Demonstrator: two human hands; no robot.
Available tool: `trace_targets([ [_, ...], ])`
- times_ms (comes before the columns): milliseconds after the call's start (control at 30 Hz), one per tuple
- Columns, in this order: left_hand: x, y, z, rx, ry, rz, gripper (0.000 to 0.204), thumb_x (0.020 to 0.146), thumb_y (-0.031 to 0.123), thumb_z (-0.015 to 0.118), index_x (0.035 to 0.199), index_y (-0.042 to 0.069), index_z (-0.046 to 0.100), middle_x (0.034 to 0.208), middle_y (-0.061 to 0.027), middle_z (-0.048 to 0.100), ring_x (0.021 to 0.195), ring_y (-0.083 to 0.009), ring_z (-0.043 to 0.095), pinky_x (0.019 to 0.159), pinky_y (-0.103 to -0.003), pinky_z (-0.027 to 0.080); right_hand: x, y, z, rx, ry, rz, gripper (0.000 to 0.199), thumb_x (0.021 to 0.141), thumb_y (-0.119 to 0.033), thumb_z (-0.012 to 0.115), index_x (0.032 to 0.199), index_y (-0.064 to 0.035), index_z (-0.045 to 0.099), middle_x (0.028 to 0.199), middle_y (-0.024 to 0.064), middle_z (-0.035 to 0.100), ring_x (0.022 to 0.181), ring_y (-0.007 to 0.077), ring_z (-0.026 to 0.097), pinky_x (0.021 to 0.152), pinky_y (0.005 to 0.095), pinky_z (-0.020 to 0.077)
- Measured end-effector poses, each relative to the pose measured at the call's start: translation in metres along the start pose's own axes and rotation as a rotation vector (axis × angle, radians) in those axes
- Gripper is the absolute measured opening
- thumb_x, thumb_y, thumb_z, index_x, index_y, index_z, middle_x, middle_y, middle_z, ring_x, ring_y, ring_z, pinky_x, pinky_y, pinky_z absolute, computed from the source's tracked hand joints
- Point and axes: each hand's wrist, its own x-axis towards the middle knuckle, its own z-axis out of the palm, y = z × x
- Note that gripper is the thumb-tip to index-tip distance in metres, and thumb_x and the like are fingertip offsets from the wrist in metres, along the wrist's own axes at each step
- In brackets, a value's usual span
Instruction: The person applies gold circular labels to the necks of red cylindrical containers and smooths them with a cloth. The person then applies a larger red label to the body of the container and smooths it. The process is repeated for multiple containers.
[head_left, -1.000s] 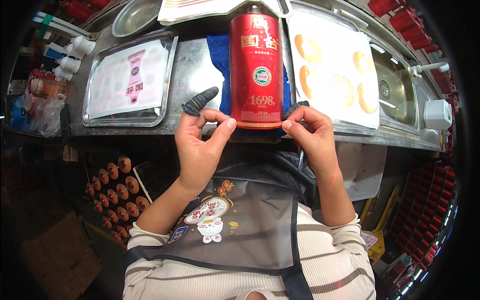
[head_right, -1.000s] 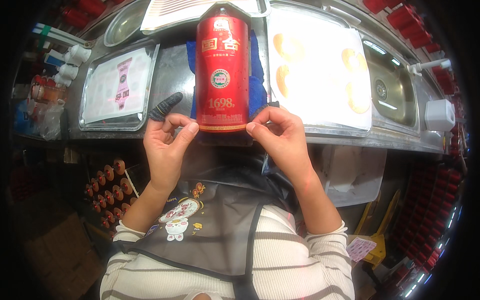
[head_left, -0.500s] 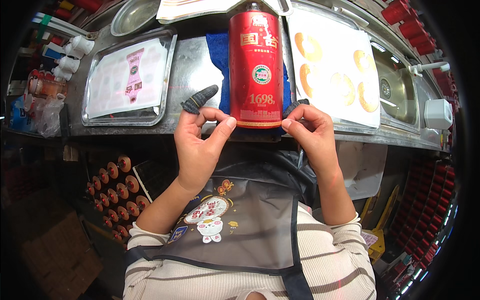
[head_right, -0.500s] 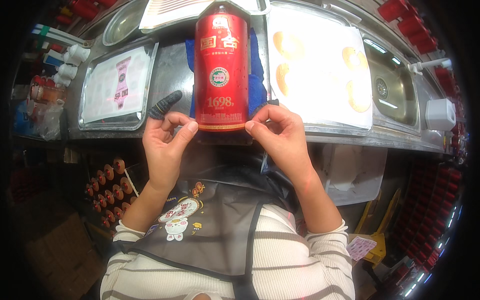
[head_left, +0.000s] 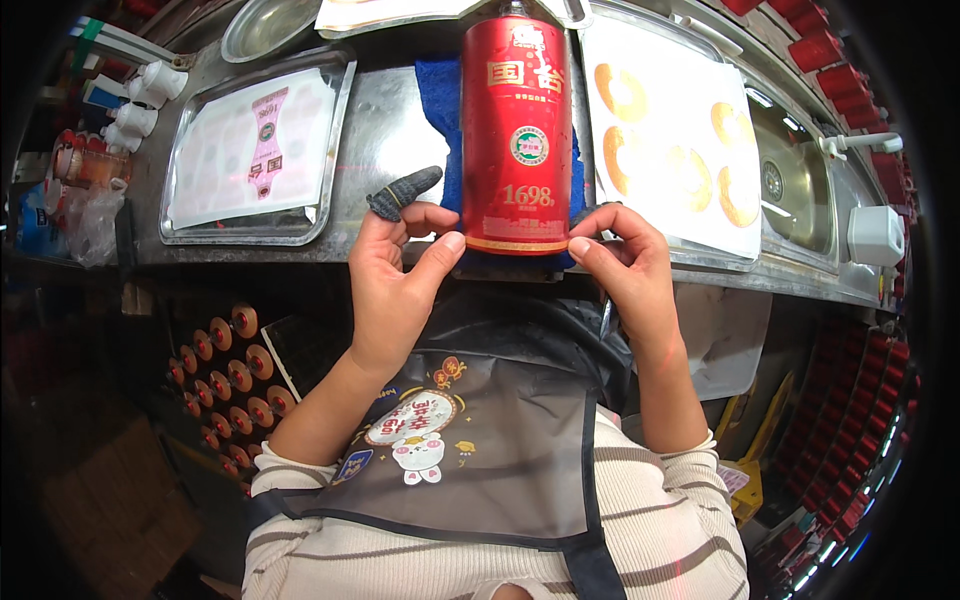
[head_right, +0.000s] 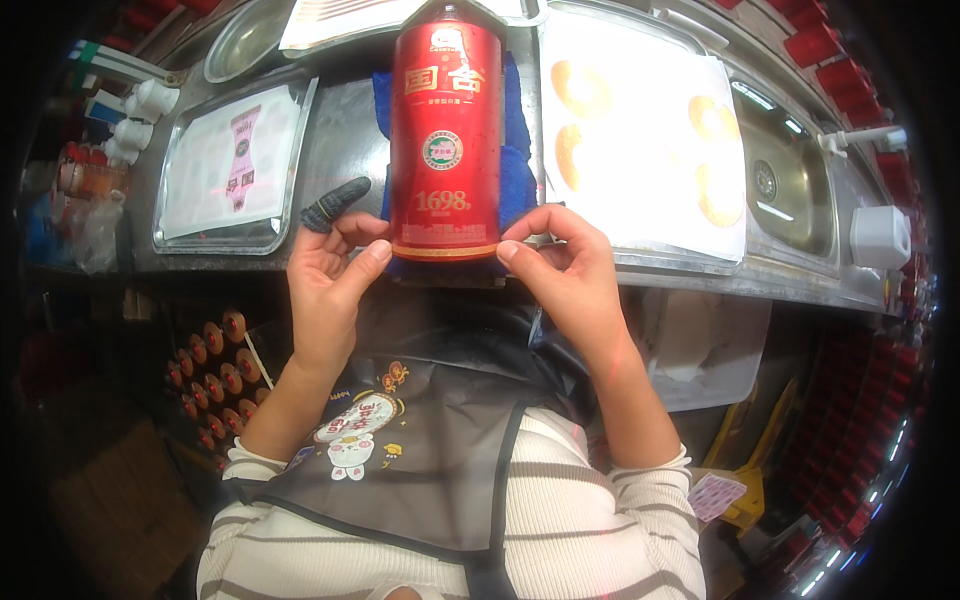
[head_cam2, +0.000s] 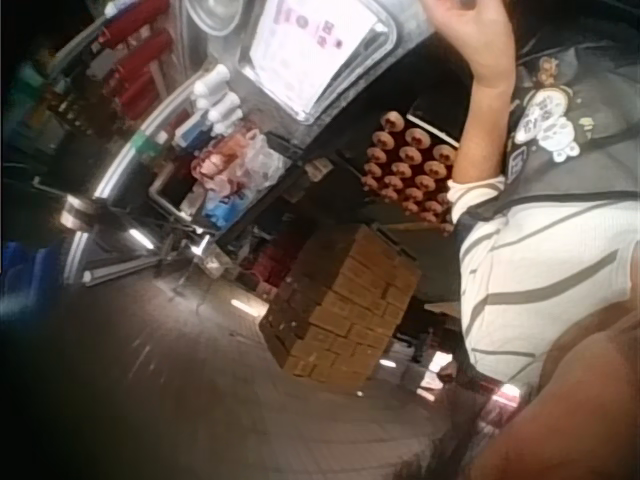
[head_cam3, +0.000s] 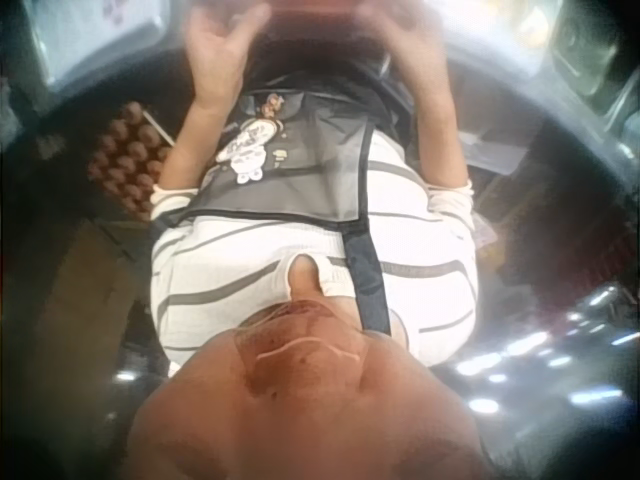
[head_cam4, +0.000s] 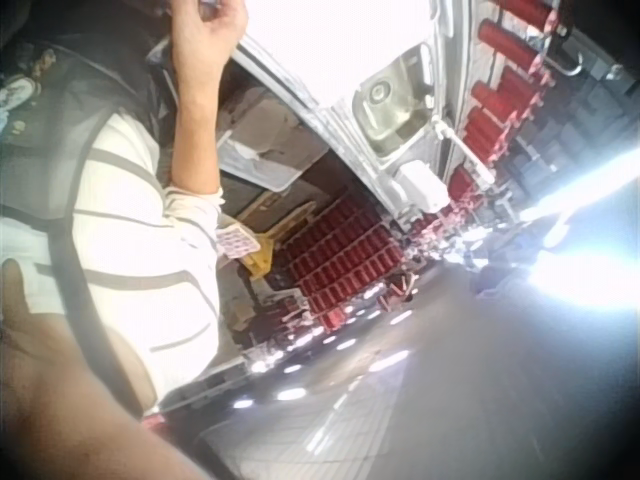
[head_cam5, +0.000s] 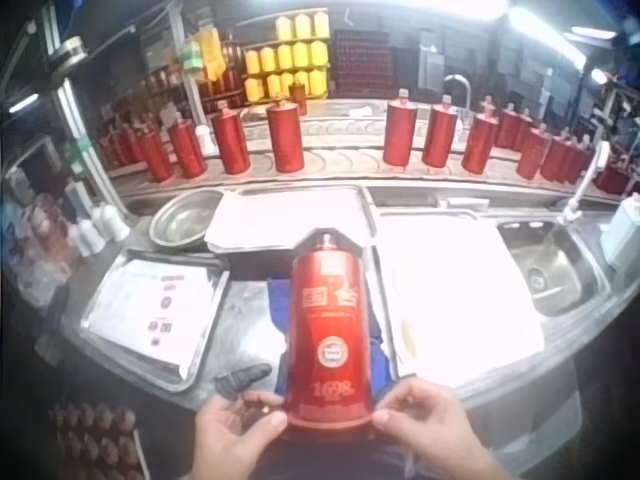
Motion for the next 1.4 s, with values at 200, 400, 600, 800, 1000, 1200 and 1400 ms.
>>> trace_targets([
  [200,0.004,-0.004,-0.002,0.001,0.050,0.036,0.046,0.093,-0.002,0.063,0.137,0.001,0.054,0.127,-0.0110,0.064,0.119,-0.0154,0.058,0.104,-0.029,0.044,-0.005,0.008,-0.003,-0.072,0.198,-0.045,0.016,0.090,-0.003,0.063,0.106,-0.0033,0.066,0.073,-0.0071,0.057,0.055,-0.0028,0.039,0.050,0.0171,0.0257],
  [400,0.006,-0.005,0.009,-0.025,-0.101,0.075,0.072,0.092,0.022,0.077,0.148,-0.004,0.041,0.146,-0.0187,0.051,0.139,-0.0226,0.045,0.117,-0.036,0.033,-0.010,0.003,-0.009,-0.249,0.383,-0.147,0.017,0.094,-0.002,0.058,0.109,-0.0019,0.066,0.080,-0.0031,0.060,0.061,-0.0017,0.046,0.053,0.0184,0.0332],
  [600,0.006,-0.011,0.018,-0.057,-0.103,0.066,0.074,0.089,0.019,0.079,0.147,-0.006,0.041,0.147,-0.0215,0.050,0.137,-0.0238,0.047,0.114,-0.037,0.037,-0.009,-0.013,0.023,-0.137,0.127,-0.121,0.038,0.094,-0.014,0.075,0.123,-0.0010,0.054,0.083,-0.0014,0.064,0.060,-0.0012,0.050,0.054,0.0156,0.0358],
  [800,0.005,-0.017,0.019,-0.009,-0.054,0.103,0.073,0.087,0.021,0.080,0.144,-0.005,0.044,0.143,-0.0247,0.053,0.136,-0.0294,0.050,0.117,-0.041,0.033,-0.005,-0.010,0.031,0.008,0.065,-0.099,0.048,0.094,-0.014,0.074,0.130,-0.0014,0.044,0.094,0.0066,0.069,0.079,0.0069,0.064,0.071,0.0175,0.0480],
  [1000,0.005,-0.015,0.016,0.033,-0.084,0.095,0.078,0.084,0.034,0.081,0.143,-0.003,0.045,0.142,-0.0272,0.053,0.141,-0.0406,0.043,0.122,-0.057,0.011,-0.004,-0.007,0.029,-0.029,0.051,-0.144,0.049,0.095,-0.015,0.073,0.130,-0.0012,0.043,0.114,0.0107,0.063,0.086,0.0091,0.066,0.075,0.0198,0.0508],
  [1200,0.000,-0.030,0.024,0.186,-0.027,0.239,0.083,0.085,0.038,0.079,0.145,-0.004,0.041,0.143,-0.0244,0.053,0.145,-0.0424,0.037,0.121,-0.062,0.005,-0.005,-0.006,0.026,-0.074,0.047,-0.099,0.053,0.094,-0.018,0.074,0.132,-0.0003,0.042,0.123,0.0108,0.057,0.091,0.0129,0.067,0.079,0.0224,0.0516],
  [1400,-0.001,-0.033,0.013,-0.064,-0.072,0.164,0.069,0.096,0.027,0.066,0.149,-0.006,0.035,0.150,-0.0256,0.049,0.152,-0.0373,0.027,0.123,-0.053,0.003,-0.006,-0.001,0.028,-0.176,0.099,-0.145,0.047,0.097,-0.026,0.069,0.130,-0.0013,0.044,0.093,0.0040,0.061,0.049,0.0031,0.040,0.044,0.0186,0.0285],
])
